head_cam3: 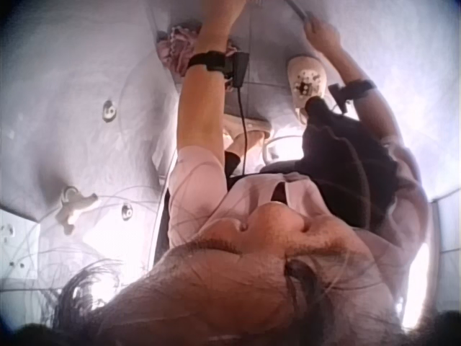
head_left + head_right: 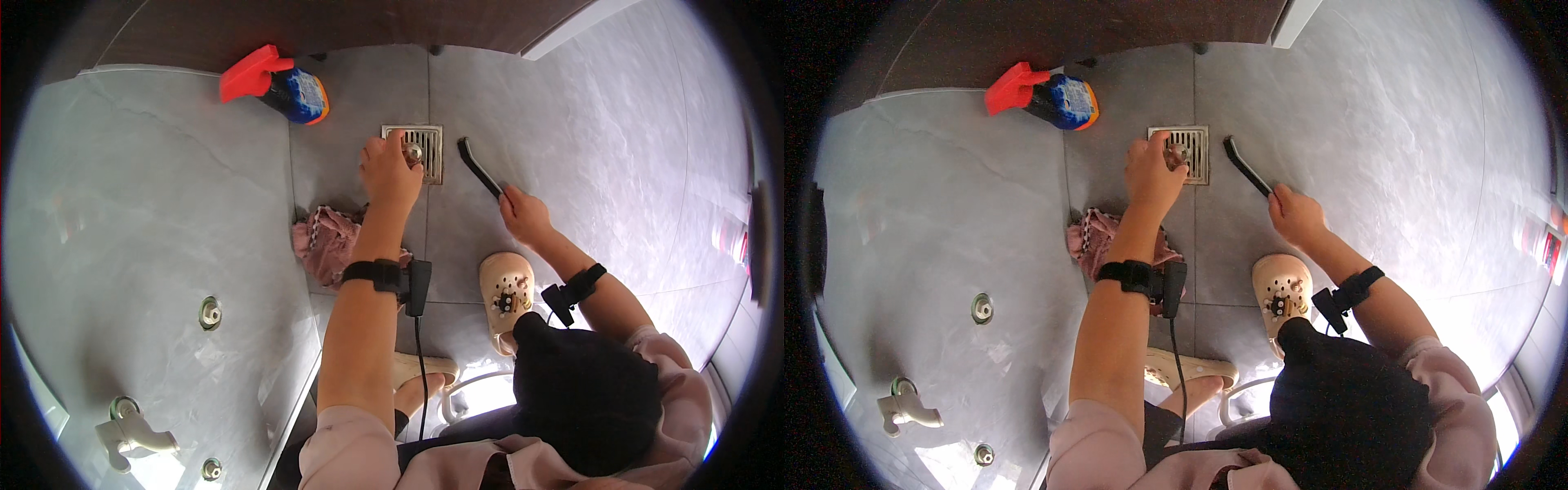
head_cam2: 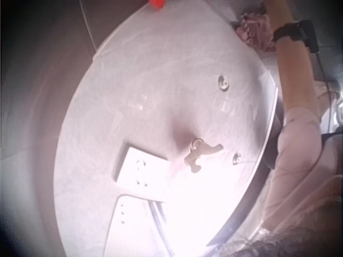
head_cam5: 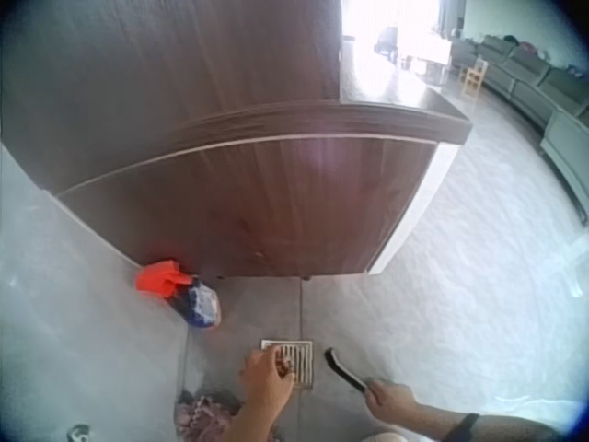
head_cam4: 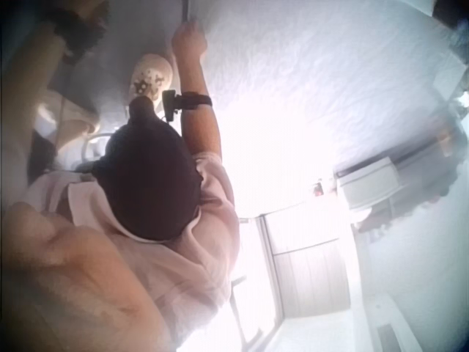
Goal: The person is cleaning a floor drain using a cloth and a brush.
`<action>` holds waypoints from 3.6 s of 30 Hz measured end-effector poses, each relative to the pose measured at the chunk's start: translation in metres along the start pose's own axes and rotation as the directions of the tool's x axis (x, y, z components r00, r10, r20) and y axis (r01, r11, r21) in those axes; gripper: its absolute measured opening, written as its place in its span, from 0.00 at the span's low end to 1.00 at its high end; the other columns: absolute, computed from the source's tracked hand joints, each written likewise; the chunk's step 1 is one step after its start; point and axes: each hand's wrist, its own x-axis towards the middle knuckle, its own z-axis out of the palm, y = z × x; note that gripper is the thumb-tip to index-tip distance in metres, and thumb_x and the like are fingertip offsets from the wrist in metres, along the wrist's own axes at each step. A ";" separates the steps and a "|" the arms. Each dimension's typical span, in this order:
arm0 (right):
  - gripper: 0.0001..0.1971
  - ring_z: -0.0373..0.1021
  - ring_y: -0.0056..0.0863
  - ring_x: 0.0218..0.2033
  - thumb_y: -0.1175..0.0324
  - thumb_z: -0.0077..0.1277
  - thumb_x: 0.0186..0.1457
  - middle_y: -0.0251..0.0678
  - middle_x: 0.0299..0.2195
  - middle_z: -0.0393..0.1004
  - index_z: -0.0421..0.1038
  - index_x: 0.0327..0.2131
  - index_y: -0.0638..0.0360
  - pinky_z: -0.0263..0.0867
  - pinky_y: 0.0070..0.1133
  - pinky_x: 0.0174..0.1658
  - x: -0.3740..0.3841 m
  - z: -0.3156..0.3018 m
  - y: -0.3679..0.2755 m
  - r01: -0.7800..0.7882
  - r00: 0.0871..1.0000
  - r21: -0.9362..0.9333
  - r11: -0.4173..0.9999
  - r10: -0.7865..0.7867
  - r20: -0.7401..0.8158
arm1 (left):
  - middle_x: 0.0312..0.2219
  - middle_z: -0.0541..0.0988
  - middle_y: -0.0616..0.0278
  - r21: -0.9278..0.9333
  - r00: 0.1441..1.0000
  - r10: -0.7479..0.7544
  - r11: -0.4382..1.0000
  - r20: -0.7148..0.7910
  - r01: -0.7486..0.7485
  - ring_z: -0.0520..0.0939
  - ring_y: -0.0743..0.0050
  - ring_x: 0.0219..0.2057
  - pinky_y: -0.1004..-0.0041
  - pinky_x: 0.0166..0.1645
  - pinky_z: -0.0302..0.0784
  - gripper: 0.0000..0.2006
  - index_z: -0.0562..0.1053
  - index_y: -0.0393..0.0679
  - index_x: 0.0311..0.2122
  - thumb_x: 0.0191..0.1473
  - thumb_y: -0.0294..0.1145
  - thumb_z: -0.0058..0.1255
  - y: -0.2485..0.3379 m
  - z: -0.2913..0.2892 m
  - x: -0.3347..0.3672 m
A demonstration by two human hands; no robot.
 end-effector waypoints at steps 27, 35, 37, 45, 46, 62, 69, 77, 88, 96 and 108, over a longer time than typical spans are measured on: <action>0.11 0.65 0.49 0.26 0.60 0.36 0.52 0.48 0.22 0.68 0.62 0.27 0.57 0.60 0.38 0.30 0.000 -0.002 0.012 -0.066 0.997 0.146 0.987 0.072 -0.041 | 0.26 0.70 0.62 -0.610 0.849 -0.178 0.624 0.498 0.489 0.70 0.74 0.28 0.75 0.33 0.69 0.20 0.68 0.38 0.41 0.36 0.23 0.47 0.032 -0.011 -0.020; 0.12 0.65 0.50 0.27 0.59 0.36 0.52 0.49 0.22 0.68 0.62 0.28 0.57 0.59 0.38 0.30 0.002 0.004 0.007 -0.070 0.996 0.201 0.977 0.080 -0.041 | 0.29 0.69 0.52 -0.440 0.997 -0.009 0.897 0.075 0.041 0.70 0.56 0.32 0.65 0.38 0.66 0.16 0.68 0.40 0.34 0.35 0.27 0.54 0.002 0.024 -0.082; 0.12 0.65 0.50 0.27 0.59 0.36 0.52 0.49 0.21 0.68 0.61 0.28 0.57 0.59 0.38 0.30 0.002 0.004 0.008 -0.067 0.996 0.192 0.979 0.078 -0.051 | 0.34 0.67 0.52 -0.401 0.998 -0.012 0.915 0.066 0.038 0.68 0.55 0.37 0.64 0.42 0.64 0.21 0.66 0.41 0.37 0.33 0.28 0.58 0.003 0.018 -0.084; 0.12 0.64 0.51 0.26 0.58 0.36 0.52 0.50 0.21 0.67 0.61 0.28 0.57 0.58 0.39 0.30 0.003 0.006 0.007 -0.066 0.996 0.152 0.986 0.075 -0.054 | 0.45 0.58 0.51 -0.017 0.997 -0.067 0.998 -0.040 0.066 0.59 0.51 0.47 0.57 0.49 0.57 0.38 0.57 0.45 0.49 0.30 0.36 0.63 0.010 0.009 -0.080; 0.12 0.64 0.51 0.26 0.58 0.36 0.52 0.50 0.21 0.67 0.61 0.28 0.57 0.58 0.39 0.30 0.003 0.006 0.008 -0.066 0.996 0.151 0.986 0.075 -0.053 | 0.46 0.57 0.51 0.014 0.998 -0.059 0.998 -0.023 0.060 0.59 0.51 0.47 0.57 0.49 0.57 0.40 0.57 0.46 0.50 0.29 0.37 0.64 0.009 0.010 -0.081; 0.12 0.64 0.51 0.26 0.59 0.36 0.51 0.50 0.21 0.67 0.61 0.27 0.57 0.59 0.39 0.30 0.004 0.002 0.004 -0.055 0.997 0.126 0.991 0.062 -0.055 | 0.31 0.64 0.56 0.043 0.975 0.115 0.993 -0.191 -0.109 0.66 0.56 0.33 0.60 0.38 0.62 0.23 0.65 0.50 0.44 0.36 0.26 0.51 -0.016 0.019 -0.045; 0.12 0.64 0.50 0.27 0.59 0.36 0.51 0.49 0.21 0.67 0.61 0.28 0.57 0.59 0.38 0.30 0.004 0.001 0.010 -0.073 0.996 0.129 0.989 0.078 -0.034 | 0.33 0.66 0.52 0.037 0.994 -0.012 0.999 -0.107 0.016 0.67 0.50 0.37 0.61 0.42 0.64 0.20 0.68 0.46 0.42 0.37 0.23 0.47 -0.007 0.020 -0.017; 0.12 0.65 0.49 0.27 0.59 0.35 0.52 0.48 0.22 0.67 0.61 0.28 0.57 0.59 0.38 0.30 0.004 -0.005 -0.002 -0.067 0.998 0.137 0.988 0.067 0.002 | 0.39 0.65 0.50 -0.314 0.935 -0.333 0.881 0.120 0.354 0.66 0.49 0.41 0.62 0.45 0.64 0.22 0.65 0.45 0.45 0.38 0.21 0.43 -0.014 0.027 -0.002; 0.12 0.65 0.48 0.27 0.59 0.35 0.52 0.48 0.22 0.67 0.61 0.28 0.57 0.59 0.37 0.30 0.003 -0.007 -0.002 -0.069 0.997 0.138 0.988 0.071 -0.008 | 0.30 0.71 0.58 -0.423 0.993 -0.062 0.906 -0.096 0.015 0.70 0.60 0.35 0.66 0.44 0.62 0.13 0.67 0.43 0.33 0.37 0.23 0.50 -0.010 0.009 -0.013; 0.12 0.65 0.49 0.27 0.59 0.35 0.52 0.48 0.21 0.68 0.62 0.28 0.57 0.59 0.38 0.30 0.004 -0.003 0.004 -0.073 0.997 0.143 0.987 0.075 -0.007 | 0.27 0.71 0.62 -0.685 0.955 -0.282 0.714 -0.094 0.143 0.72 0.71 0.29 0.74 0.38 0.66 0.11 0.67 0.40 0.33 0.40 0.21 0.49 -0.005 0.003 -0.051; 0.12 0.64 0.47 0.24 0.60 0.37 0.52 0.48 0.20 0.66 0.62 0.27 0.60 0.59 0.34 0.28 -0.010 -0.002 0.006 -0.076 0.994 0.290 0.954 0.095 -0.049 | 0.29 0.74 0.64 -0.942 0.910 -0.319 0.116 0.264 0.314 0.73 0.79 0.31 0.81 0.38 0.67 0.12 0.68 0.36 0.37 0.44 0.23 0.50 0.019 0.021 -0.106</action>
